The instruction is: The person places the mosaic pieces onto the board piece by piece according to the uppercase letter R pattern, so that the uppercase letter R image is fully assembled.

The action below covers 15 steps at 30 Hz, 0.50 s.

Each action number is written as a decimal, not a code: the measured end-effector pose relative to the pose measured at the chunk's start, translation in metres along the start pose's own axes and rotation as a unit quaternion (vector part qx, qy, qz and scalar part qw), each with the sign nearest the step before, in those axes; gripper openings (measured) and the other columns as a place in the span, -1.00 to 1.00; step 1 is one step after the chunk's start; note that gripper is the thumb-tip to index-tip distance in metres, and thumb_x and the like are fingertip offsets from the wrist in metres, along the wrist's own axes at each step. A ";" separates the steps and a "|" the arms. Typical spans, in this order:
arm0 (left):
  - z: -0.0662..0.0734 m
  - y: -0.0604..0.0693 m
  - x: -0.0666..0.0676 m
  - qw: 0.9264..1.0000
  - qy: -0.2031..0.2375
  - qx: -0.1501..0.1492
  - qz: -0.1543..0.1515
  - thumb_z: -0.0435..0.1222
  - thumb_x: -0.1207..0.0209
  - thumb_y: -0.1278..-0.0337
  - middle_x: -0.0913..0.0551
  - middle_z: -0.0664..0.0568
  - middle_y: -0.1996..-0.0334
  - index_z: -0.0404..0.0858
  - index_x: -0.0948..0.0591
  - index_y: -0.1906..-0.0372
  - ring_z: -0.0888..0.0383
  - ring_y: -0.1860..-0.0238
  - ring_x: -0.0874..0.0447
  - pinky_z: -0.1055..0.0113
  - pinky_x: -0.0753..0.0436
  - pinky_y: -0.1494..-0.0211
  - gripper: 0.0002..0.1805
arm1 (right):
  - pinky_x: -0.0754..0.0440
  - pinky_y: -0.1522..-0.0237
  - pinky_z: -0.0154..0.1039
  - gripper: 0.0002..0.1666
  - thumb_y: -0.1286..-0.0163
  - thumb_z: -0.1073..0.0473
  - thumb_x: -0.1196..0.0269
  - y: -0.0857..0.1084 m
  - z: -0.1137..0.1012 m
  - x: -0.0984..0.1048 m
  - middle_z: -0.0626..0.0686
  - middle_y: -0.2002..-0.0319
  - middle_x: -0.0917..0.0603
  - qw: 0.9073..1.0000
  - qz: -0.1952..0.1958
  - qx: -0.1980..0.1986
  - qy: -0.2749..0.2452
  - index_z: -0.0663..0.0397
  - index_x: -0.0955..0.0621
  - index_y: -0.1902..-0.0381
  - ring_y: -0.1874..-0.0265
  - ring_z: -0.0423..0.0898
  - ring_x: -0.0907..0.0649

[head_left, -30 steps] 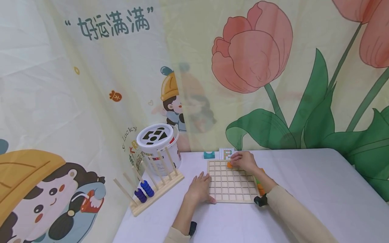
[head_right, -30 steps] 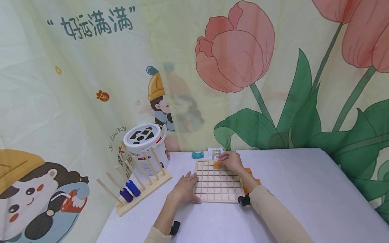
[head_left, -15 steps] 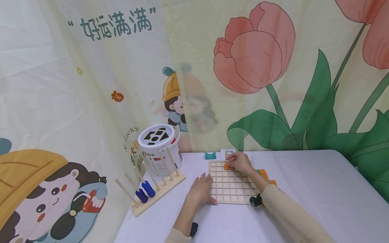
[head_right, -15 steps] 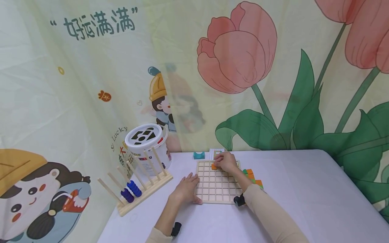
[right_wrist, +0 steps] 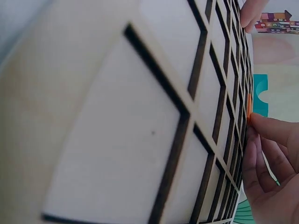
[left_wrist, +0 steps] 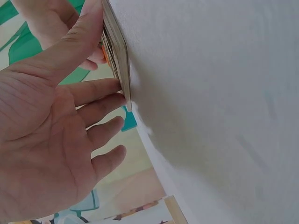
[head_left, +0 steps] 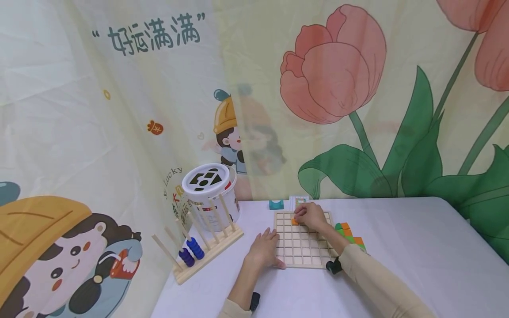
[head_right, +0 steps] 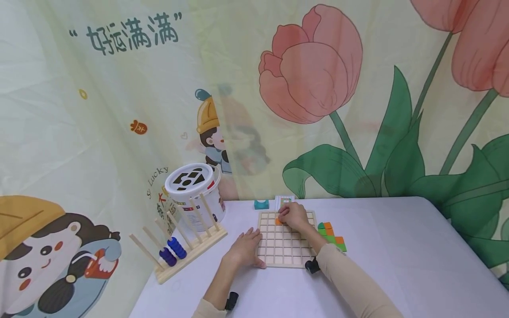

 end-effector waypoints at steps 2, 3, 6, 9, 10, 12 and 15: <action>0.000 0.000 -0.001 1.000 -0.003 0.001 -0.002 0.11 -0.63 0.22 -0.39 -0.10 -0.54 -0.30 -0.48 -0.46 -0.07 -0.61 -0.20 -0.01 -0.23 -0.63 0.10 | -0.72 0.20 -0.17 -0.81 -0.21 0.27 -0.55 0.001 0.001 0.000 -0.16 0.45 -0.78 1.000 0.000 -0.001 -0.001 0.02 -0.77 0.24 0.38 -0.18 -0.73; 0.001 0.000 -0.001 1.000 -0.003 0.002 -0.002 0.11 -0.63 0.22 -0.39 -0.11 -0.54 -0.30 -0.48 -0.46 -0.07 -0.61 -0.20 -0.01 -0.24 -0.63 0.10 | -0.73 0.19 -0.18 -0.80 -0.20 0.28 -0.56 0.001 0.000 0.000 -0.16 0.44 -0.79 1.000 0.000 -0.001 -0.003 0.04 -0.77 0.23 0.38 -0.18 -0.74; 0.000 0.000 -0.002 1.000 -0.007 0.002 -0.002 0.12 -0.63 0.22 -0.39 -0.11 -0.54 -0.31 -0.47 -0.47 -0.07 -0.61 -0.20 0.00 -0.25 -0.62 0.11 | -0.75 0.18 -0.18 -0.76 -0.19 0.31 -0.55 0.004 0.000 0.002 -0.14 0.41 -0.79 1.000 -0.003 -0.002 -0.016 0.09 -0.77 0.17 0.36 -0.17 -0.74; -0.001 0.000 -0.004 1.000 -0.008 0.001 0.000 0.12 -0.63 0.23 -0.38 -0.11 -0.54 -0.31 -0.47 -0.47 -0.07 -0.60 -0.21 -0.02 -0.26 -0.62 0.12 | -0.75 0.18 -0.16 -0.71 -0.22 0.32 -0.52 0.010 -0.004 0.007 -0.10 0.36 -0.79 1.000 -0.002 -0.001 -0.024 0.14 -0.76 0.09 0.33 -0.15 -0.75; -0.001 0.000 -0.004 1.000 -0.007 0.000 0.001 0.12 -0.63 0.24 -0.39 -0.11 -0.54 -0.32 -0.47 -0.47 -0.08 -0.60 -0.22 -0.02 -0.27 -0.62 0.12 | -0.75 0.19 -0.16 -0.70 -0.23 0.32 -0.51 0.012 -0.006 0.010 -0.09 0.34 -0.78 1.000 0.000 0.000 -0.023 0.15 -0.75 0.06 0.33 -0.14 -0.75; 0.000 0.001 -0.003 1.000 -0.004 -0.001 0.002 0.11 -0.63 0.25 -0.39 -0.12 -0.54 -0.33 -0.47 -0.46 -0.09 -0.60 -0.22 -0.03 -0.27 -0.62 0.12 | -0.76 0.21 -0.16 -0.68 -0.26 0.32 -0.50 0.016 -0.009 0.016 -0.08 0.32 -0.78 1.000 0.005 0.005 -0.024 0.18 -0.74 0.01 0.32 -0.12 -0.75; 0.002 0.001 -0.002 1.000 -0.002 -0.003 0.000 0.11 -0.63 0.25 -0.39 -0.13 -0.54 -0.33 -0.47 -0.46 -0.10 -0.60 -0.22 -0.04 -0.26 -0.62 0.12 | -0.75 0.20 -0.13 -0.67 -0.28 0.31 -0.48 0.024 -0.012 0.028 -0.07 0.31 -0.78 1.000 0.016 0.016 -0.014 0.21 -0.74 -0.01 0.30 -0.09 -0.75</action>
Point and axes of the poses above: each hand's wrist, its own y-axis away from the middle knuckle, its own x-axis out of the back of the hand, z = x × y, the point moved 10 cm from there along -y, towards the middle knuckle
